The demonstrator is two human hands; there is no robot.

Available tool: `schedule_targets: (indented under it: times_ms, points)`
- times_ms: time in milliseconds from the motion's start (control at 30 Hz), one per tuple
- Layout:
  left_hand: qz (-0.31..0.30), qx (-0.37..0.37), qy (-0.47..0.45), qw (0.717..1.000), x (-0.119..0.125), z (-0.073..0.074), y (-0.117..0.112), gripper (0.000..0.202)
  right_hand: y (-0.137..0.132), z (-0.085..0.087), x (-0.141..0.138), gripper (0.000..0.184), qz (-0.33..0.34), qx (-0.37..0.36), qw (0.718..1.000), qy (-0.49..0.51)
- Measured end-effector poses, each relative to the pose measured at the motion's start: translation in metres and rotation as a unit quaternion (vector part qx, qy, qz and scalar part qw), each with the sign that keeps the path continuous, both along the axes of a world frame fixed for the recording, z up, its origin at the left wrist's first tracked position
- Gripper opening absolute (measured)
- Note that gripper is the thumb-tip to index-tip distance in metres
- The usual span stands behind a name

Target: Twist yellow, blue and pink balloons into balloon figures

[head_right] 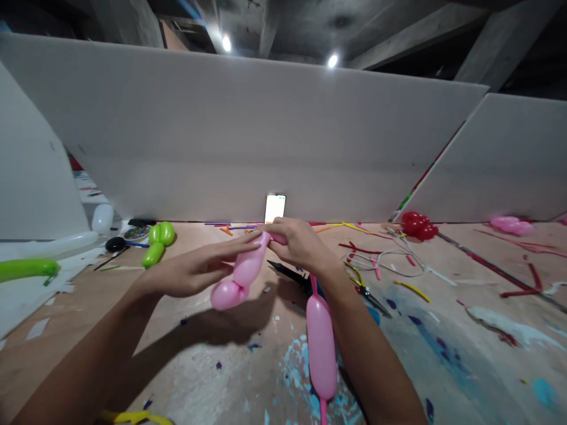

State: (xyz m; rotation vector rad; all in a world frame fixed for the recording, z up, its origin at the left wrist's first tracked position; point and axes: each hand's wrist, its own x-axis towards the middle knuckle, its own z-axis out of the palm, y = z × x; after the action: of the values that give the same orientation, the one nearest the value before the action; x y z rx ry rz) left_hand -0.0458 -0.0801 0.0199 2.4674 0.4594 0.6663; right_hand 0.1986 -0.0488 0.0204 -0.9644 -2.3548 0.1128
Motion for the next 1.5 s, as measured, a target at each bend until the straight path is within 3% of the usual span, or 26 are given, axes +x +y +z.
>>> schedule_targets:
  times_ms: [100,267,400,500,700,900,1133,1233,1300,1400,1500]
  points:
    - [0.052,-0.039,-0.036,0.997,-0.004,0.003,0.002,0.062,-0.005,0.003,-0.004,0.024,-0.013,-0.001,1.0,-0.015]
    - [0.107,-0.074,-0.033,0.991,0.003,-0.003,0.002,0.087,-0.014,0.005,-0.011,0.019,-0.019,-0.018,0.999,-0.031]
    - [0.104,-0.084,-0.118,0.984,0.011,-0.012,0.006,0.075,-0.017,0.001,-0.018,0.017,-0.041,0.008,0.999,-0.03]
    - [0.125,-0.065,-0.164,0.976,0.017,-0.015,0.007,0.068,-0.015,-0.004,-0.023,0.018,-0.067,0.041,0.996,-0.036]
    - [0.179,0.046,-0.204,0.961,0.025,-0.019,0.003,0.061,-0.013,-0.012,-0.031,0.016,-0.087,0.103,0.99,-0.034]
    - [0.232,0.052,-0.24,0.941,0.019,-0.021,0.007,0.041,-0.02,-0.009,-0.037,0.019,-0.064,0.09,0.994,-0.017]
    - [0.21,0.107,-0.124,0.964,0.005,-0.011,0.011,0.048,-0.021,0.002,-0.027,0.031,-0.043,-0.023,0.999,0.016]
    - [0.238,0.167,-0.056,0.955,-0.002,-0.011,0.015,0.048,-0.019,0.005,-0.017,0.037,-0.017,-0.114,0.992,0.042]
    - [0.262,0.216,-0.026,0.94,-0.007,-0.012,0.019,0.044,-0.014,0.004,-0.01,0.039,0.013,-0.228,0.971,0.071]
    - [0.287,0.311,0.004,0.906,-0.014,-0.011,0.026,0.045,-0.003,-0.001,0.001,0.036,0.071,-0.4,0.904,0.134]
    - [0.307,0.375,0.01,0.875,-0.017,-0.011,0.03,0.049,0.009,-0.007,0.003,0.038,0.101,-0.445,0.872,0.179]
